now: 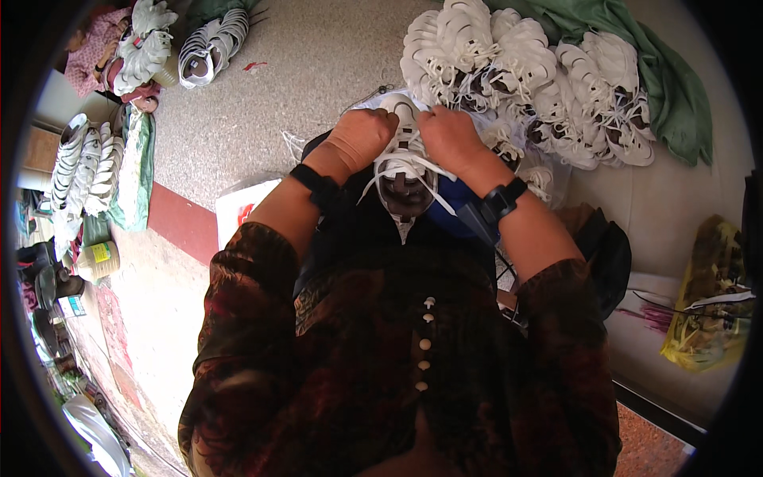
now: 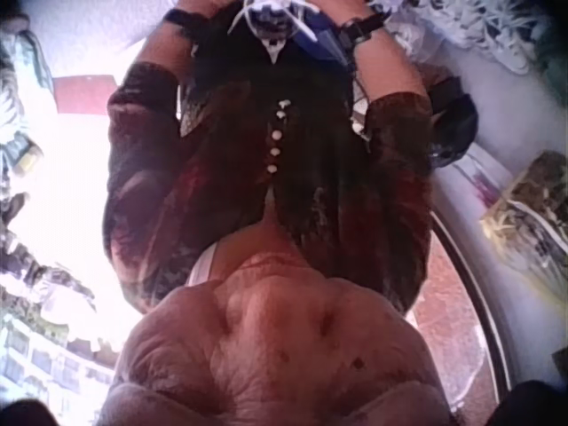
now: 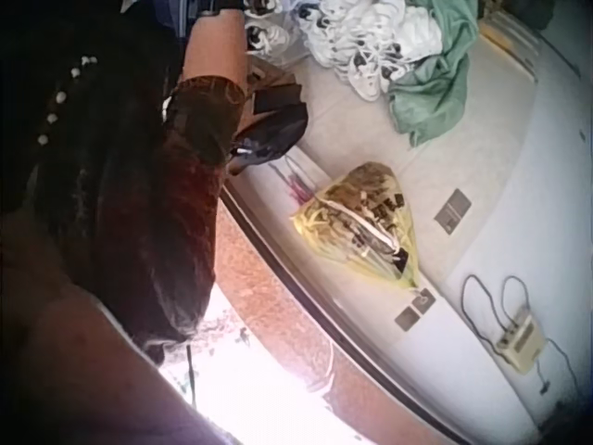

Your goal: The recorder is lacing white sneakers while sitting on the floor in a shoe manufacturing area.

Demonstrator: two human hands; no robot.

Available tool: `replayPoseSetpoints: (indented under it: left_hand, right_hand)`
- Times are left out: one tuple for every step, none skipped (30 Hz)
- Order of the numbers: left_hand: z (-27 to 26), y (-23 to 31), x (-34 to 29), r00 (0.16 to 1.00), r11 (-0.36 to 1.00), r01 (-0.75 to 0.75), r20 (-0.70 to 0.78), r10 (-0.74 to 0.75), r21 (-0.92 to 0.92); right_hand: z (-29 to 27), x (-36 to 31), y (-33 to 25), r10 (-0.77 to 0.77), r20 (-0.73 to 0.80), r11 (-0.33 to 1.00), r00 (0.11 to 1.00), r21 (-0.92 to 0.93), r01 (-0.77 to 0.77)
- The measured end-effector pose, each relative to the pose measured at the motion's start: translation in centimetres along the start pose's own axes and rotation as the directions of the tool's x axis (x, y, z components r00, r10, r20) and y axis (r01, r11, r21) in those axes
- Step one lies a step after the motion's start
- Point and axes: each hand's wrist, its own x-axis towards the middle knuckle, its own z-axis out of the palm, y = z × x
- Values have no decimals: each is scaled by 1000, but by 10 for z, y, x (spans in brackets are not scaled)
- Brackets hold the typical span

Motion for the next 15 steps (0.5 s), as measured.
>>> replayPoseSetpoints:
  left_hand:
    - [-3, 0, 3, 999, 998, -37, -25, 39, 59]
    - [-2, 1, 3, 999, 997, -42, -26, 43, 61]
    - [1, 1, 2, 999, 999, -19, -38, 21, 39]
    - [3, -2, -4, 999, 1000, 14, -46, -13, 18]
    - [6, -3, -9, 999, 1000, 21, -46, -20, 20]
    - [8, -5, -16, 979, 974, 203, 30, -201, -103]
    - [10, -4, -23, 923, 898, 384, 125, -365, -215]
    - [12, -7, -28, 921, 895, 388, 121, -370, -219]
    - [12, -11, -31, 872, 727, 475, 156, -464, -496]
    - [13, -13, -34, 813, 477, 511, 223, -537, -715]
    - [13, -12, -40, 797, 386, 487, 218, -563, -784]
    - [13, -10, -40, 797, 384, 482, 213, -565, -787]
    - [12, -8, -42, 797, 379, 475, 207, -567, -794]
    - [12, -7, -44, 799, 375, 467, 200, -567, -801]
    - [11, -7, -45, 806, 410, 434, 142, -575, -802]
  right_hand:
    - [-10, 9, 1, -56, -2, 996, 998, -68, 56]
    - [-14, 16, 4, -112, 2, 985, 994, -135, 111]
    - [-10, 18, 11, -93, 95, 987, 991, -120, 104]
    - [-12, 17, 5, -100, 93, 987, 991, -117, 111]
    - [-16, 12, -7, -124, -3, 992, 992, -7, 123]
    - [-18, 4, -20, -136, -100, 984, 986, 103, 147]
    - [-17, -11, -38, -156, 23, 966, 987, 214, 148]
    - [-16, -27, -53, -183, 143, 940, 973, 316, 130]
    - [-10, -42, -58, -247, 245, 933, 938, 323, 161]
    - [1, -54, -61, -311, 342, 922, 887, 337, 193]
    - [16, -61, -61, -319, 341, 920, 884, 337, 202]
    - [33, -67, -59, -280, 244, 947, 928, 232, 224]
    - [34, -66, -61, -258, 139, 962, 956, 125, 241]
    - [33, -67, -59, -268, 140, 960, 953, 118, 253]
    - [31, -69, -54, -191, 96, 949, 977, 272, 159]
